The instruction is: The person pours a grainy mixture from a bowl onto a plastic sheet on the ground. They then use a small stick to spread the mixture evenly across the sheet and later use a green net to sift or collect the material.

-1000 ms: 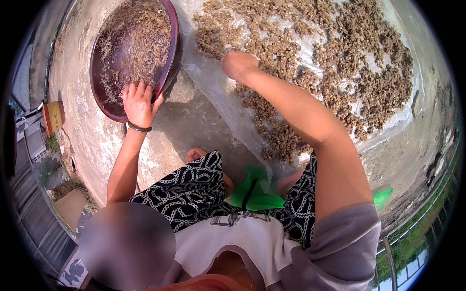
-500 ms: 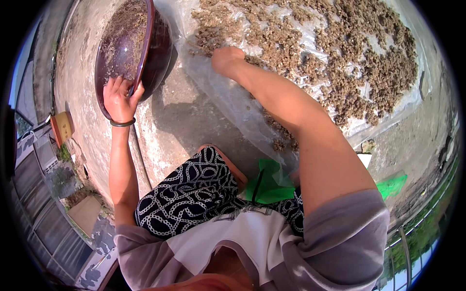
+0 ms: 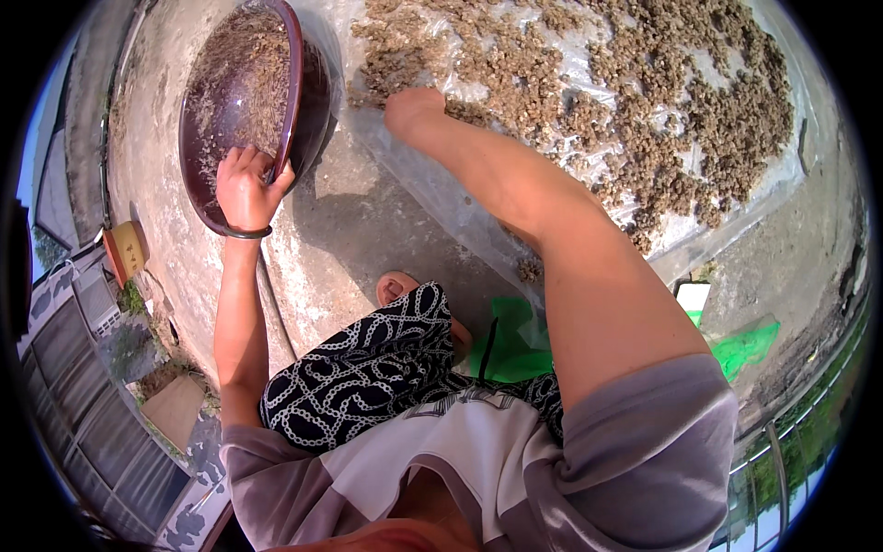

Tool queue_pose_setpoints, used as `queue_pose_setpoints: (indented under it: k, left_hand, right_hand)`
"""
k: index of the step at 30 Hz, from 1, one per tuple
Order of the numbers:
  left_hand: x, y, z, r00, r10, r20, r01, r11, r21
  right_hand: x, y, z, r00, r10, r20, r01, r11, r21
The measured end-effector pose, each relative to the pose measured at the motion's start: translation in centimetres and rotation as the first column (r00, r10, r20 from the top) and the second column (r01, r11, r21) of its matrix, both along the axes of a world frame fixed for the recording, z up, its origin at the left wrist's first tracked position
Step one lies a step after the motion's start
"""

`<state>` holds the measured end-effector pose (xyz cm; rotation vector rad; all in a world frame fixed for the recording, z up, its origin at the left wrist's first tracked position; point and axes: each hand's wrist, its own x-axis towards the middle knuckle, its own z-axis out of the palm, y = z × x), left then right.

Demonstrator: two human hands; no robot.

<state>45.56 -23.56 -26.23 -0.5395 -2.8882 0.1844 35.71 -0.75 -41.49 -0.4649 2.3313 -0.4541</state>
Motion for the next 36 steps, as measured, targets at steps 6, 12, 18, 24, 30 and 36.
queue_pose_setpoints:
  k: [6, 12, 18, 24, 30, 36]
  left_hand:
    - [1.1, 1.6, -3.5, 0.997, -0.015, 0.077, 0.015, 1.0, 0.009]
    - [1.5, 1.7, -3.8, 0.998, 0.016, 0.057, -0.014, 0.999, -0.042]
    - [2.6, 3.2, -4.5, 0.996, 0.088, 0.023, -0.088, 0.996, -0.031]
    - [5.5, 5.3, -4.8, 0.987, -0.158, -0.036, 0.16, 0.984, 0.083]
    - [7.1, 6.8, -6.5, 0.985, -0.174, -0.005, 0.174, 0.982, 0.066]
    - [4.5, 5.3, -6.6, 0.993, 0.092, -0.079, -0.091, 0.996, 0.02]
  right_hand:
    - [0.9, 1.2, -0.4, 0.999, -0.033, -0.008, 0.033, 0.999, -0.032]
    - [1.1, 6.6, 1.1, 0.994, -0.112, -0.011, 0.11, 0.988, -0.109]
    - [-1.7, 11.7, 1.2, 0.99, -0.134, -0.047, 0.131, 0.99, -0.059]
    - [0.5, 14.6, 0.3, 0.94, -0.326, -0.1, 0.286, 0.913, -0.29]
    - [2.4, 19.8, -0.6, 0.959, -0.255, 0.121, 0.283, 0.879, -0.385]
    - [4.7, 21.9, -0.9, 0.923, -0.326, 0.205, 0.384, 0.826, -0.413]
